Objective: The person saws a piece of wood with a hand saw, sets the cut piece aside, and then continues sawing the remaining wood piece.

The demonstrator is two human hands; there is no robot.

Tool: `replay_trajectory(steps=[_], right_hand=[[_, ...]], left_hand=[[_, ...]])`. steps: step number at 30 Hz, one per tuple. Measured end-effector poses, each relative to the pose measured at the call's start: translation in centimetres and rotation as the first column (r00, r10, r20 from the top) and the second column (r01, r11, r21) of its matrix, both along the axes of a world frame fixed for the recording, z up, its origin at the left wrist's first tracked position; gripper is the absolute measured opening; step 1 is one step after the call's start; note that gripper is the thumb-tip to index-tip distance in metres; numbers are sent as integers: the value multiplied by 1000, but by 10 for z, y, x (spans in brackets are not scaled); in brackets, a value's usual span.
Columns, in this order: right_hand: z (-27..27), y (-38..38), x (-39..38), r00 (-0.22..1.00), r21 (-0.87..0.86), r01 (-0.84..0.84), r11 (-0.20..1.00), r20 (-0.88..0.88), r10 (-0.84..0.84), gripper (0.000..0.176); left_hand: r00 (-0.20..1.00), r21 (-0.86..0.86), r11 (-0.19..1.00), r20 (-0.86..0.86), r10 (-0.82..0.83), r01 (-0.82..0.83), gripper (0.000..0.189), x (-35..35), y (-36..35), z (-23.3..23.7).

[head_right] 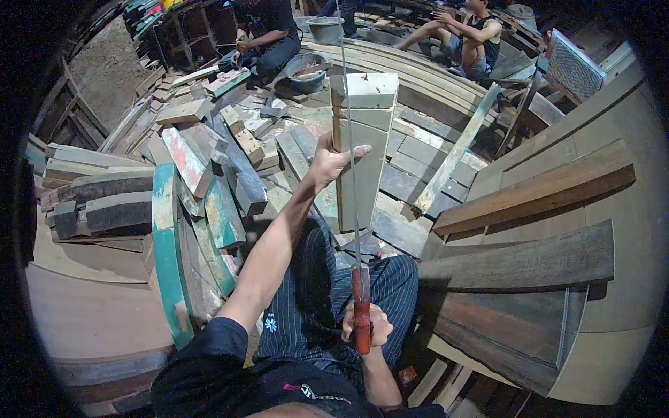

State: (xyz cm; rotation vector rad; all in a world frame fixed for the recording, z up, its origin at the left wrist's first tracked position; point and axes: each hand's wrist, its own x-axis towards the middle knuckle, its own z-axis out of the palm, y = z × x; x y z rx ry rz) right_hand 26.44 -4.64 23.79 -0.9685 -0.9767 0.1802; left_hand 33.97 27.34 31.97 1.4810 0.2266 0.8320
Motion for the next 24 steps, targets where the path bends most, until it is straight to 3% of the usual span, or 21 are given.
replay_trajectory(steps=[1, 3, 5, 7, 9, 12, 15, 16, 17, 19, 21, 22, 23, 24], right_hand=[[-2, 2, -5, 975, -32, 171, 985, 153, -164, 29], [-3, 2, -8, 943, -45, 282, 958, 199, -268, 29], [0, 1, -6, 986, -35, 163, 986, -14, -163, 23], [56, 21, 0, 933, -34, 337, 941, 149, -329, 27], [63, 27, 15, 844, -145, 513, 846, 266, -466, 32], [79, 41, 15, 910, -148, 414, 898, 95, -404, 31], [69, 16, -2, 740, -87, 587, 805, 460, -490, 28], [60, 8, -14, 828, -101, 496, 862, 355, -434, 29], [48, 0, -23, 897, -103, 401, 910, 246, -367, 31], [34, -12, -25, 899, -41, 352, 935, 291, -326, 16], [-2, -29, -24, 809, -152, 466, 871, 471, -351, 15], [10, -27, -23, 760, -172, 521, 836, 541, -362, 14], [79, -3, -16, 711, -131, 567, 814, 577, -402, 14], [86, 11, -10, 731, -102, 559, 823, 529, -432, 13]], left_hand=[[1000, -2, 1000, -12, -23, 23, 28, 0, 1, -1], [1000, 35, 999, 7, -19, 18, 28, 1, -1, -3], [999, 70, 997, 8, -37, 37, 29, 3, -4, -3], [996, 91, 992, -19, -84, 86, 31, 2, -11, -6], [993, 57, 991, -34, -117, 119, 32, 1, -18, -4], [994, 14, 994, -41, -104, 104, 30, 0, -21, 2], [993, 103, 991, 67, -95, 88, 28, 9, -7, -12], [999, 96, 995, -33, -10, 14, 24, 2, -12, 2], [1000, 70, 997, 12, -26, 25, 24, 0, -9, 1], [994, 25, 998, 95, -62, 60, 23, -1, -4, -1], [996, 42, 997, 66, -60, 57, 25, -2, -7, 1], [997, 44, 997, 45, -63, 61, 25, -3, -8, -1], [997, 51, 997, 30, -66, 64, 25, -4, -9, 3], [999, 29, 998, -3, -54, 54, 24, -5, -15, 5]])
